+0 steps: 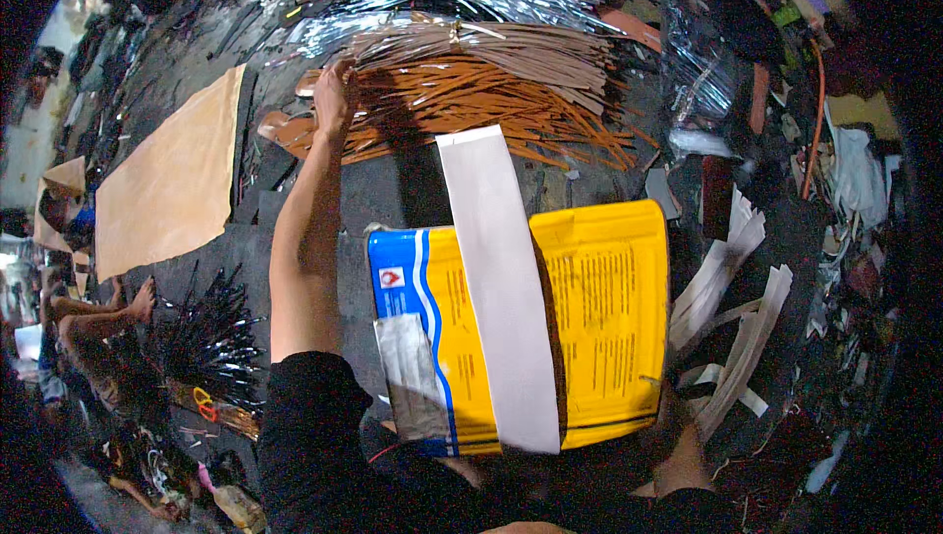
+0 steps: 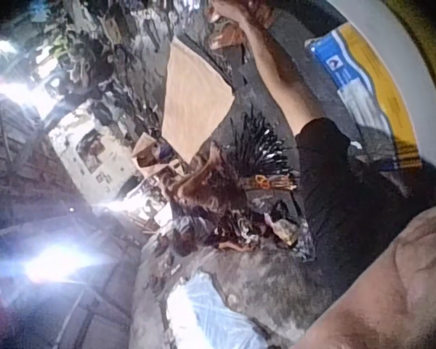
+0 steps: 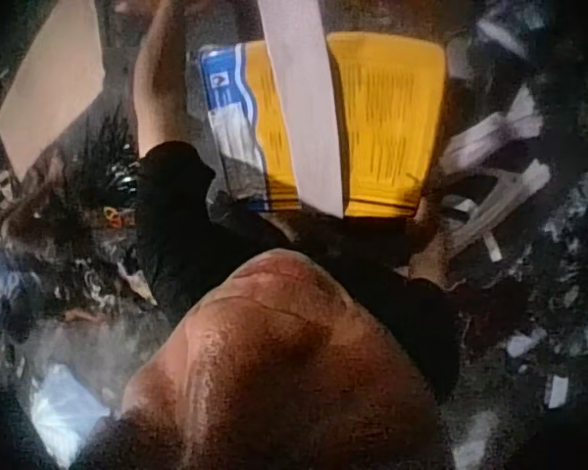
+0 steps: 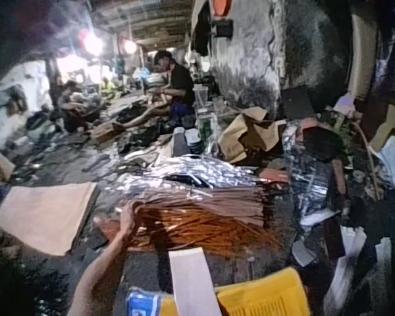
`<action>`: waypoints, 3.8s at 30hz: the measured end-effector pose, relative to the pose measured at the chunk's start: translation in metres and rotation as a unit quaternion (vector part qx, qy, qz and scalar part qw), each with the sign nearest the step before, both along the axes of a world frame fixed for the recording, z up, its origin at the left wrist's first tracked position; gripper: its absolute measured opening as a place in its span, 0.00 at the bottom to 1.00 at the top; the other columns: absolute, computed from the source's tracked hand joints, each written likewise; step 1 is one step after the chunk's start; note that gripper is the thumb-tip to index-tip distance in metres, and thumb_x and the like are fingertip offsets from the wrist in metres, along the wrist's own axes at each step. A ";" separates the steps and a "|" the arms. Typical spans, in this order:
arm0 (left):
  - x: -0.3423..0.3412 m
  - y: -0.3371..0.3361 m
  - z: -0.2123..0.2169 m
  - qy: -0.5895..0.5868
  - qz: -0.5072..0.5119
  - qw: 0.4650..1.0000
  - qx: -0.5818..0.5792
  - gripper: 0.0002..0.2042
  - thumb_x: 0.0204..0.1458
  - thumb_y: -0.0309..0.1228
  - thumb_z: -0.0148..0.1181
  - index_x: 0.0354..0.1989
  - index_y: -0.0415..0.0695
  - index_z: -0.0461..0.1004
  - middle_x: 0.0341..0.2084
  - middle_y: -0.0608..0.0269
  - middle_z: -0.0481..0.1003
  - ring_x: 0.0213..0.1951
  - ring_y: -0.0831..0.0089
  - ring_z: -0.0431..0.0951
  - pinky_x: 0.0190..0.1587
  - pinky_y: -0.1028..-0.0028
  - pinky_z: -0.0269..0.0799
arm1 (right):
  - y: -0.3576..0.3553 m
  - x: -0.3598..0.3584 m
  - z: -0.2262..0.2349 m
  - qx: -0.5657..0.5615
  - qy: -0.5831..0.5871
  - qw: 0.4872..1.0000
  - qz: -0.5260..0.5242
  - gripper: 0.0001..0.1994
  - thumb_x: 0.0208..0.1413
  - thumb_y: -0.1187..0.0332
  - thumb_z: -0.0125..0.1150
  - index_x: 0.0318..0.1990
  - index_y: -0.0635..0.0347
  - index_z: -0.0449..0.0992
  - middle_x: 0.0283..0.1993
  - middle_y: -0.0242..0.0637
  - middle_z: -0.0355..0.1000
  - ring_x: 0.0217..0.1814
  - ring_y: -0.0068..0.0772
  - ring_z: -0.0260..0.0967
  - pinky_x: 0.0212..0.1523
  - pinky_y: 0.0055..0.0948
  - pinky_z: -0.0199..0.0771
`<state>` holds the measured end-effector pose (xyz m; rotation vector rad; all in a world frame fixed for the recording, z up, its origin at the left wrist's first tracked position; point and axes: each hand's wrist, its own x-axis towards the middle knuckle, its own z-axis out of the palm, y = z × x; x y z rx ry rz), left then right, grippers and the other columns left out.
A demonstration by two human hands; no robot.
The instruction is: The person sits on the floor and uses red-handled scissors to cut long strips of white paper into smaller pieces. The cut pieces are placed in a pile on the floor next to a yellow box.
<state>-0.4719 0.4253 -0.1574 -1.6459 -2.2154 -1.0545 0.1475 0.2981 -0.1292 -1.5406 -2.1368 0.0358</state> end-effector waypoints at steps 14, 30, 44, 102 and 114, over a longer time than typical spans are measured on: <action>-0.044 0.042 -0.040 0.051 0.032 0.997 0.053 0.10 0.43 0.30 0.53 0.35 0.44 0.71 0.32 0.51 0.69 0.37 0.54 0.68 0.41 0.62 0.62 | 0.002 0.001 0.000 -0.006 -0.021 1.000 0.001 0.17 0.47 0.61 0.54 0.41 0.63 0.65 0.38 0.48 0.68 0.42 0.45 0.64 0.45 0.35 0.61; -0.027 0.045 -0.021 0.163 0.000 0.987 0.010 0.10 0.48 0.33 0.45 0.37 0.49 0.70 0.31 0.60 0.67 0.38 0.60 0.66 0.39 0.65 0.58 | 0.007 -0.001 -0.004 0.001 -0.016 1.000 0.004 0.17 0.47 0.61 0.54 0.41 0.63 0.65 0.39 0.47 0.68 0.42 0.45 0.64 0.45 0.35 0.61; -0.014 0.017 -0.003 -0.027 -0.078 0.996 0.012 0.08 0.48 0.29 0.50 0.34 0.40 0.70 0.29 0.55 0.73 0.34 0.56 0.72 0.35 0.64 0.65 | 0.012 -0.007 -0.006 0.003 -0.008 1.000 0.015 0.18 0.47 0.60 0.54 0.41 0.64 0.65 0.39 0.47 0.68 0.42 0.45 0.64 0.46 0.35 0.61; 0.175 -0.280 0.078 -0.394 -0.082 0.910 -0.100 0.13 0.48 0.24 0.48 0.44 0.36 0.67 0.39 0.59 0.71 0.43 0.73 0.68 0.46 0.76 0.62 | 0.063 -0.033 -0.051 0.095 0.163 0.982 0.009 0.21 0.47 0.58 0.56 0.42 0.65 0.65 0.38 0.46 0.67 0.40 0.44 0.65 0.41 0.36 0.63; 0.325 -0.427 0.178 -0.437 -0.014 0.899 -0.015 0.09 0.53 0.28 0.46 0.39 0.39 0.70 0.27 0.63 0.73 0.28 0.80 0.70 0.32 0.81 0.65 | 0.054 -0.005 0.012 -0.212 0.500 0.840 -0.008 0.18 0.49 0.52 0.53 0.36 0.60 0.70 0.23 0.29 0.66 0.24 0.20 0.60 0.23 0.22 0.60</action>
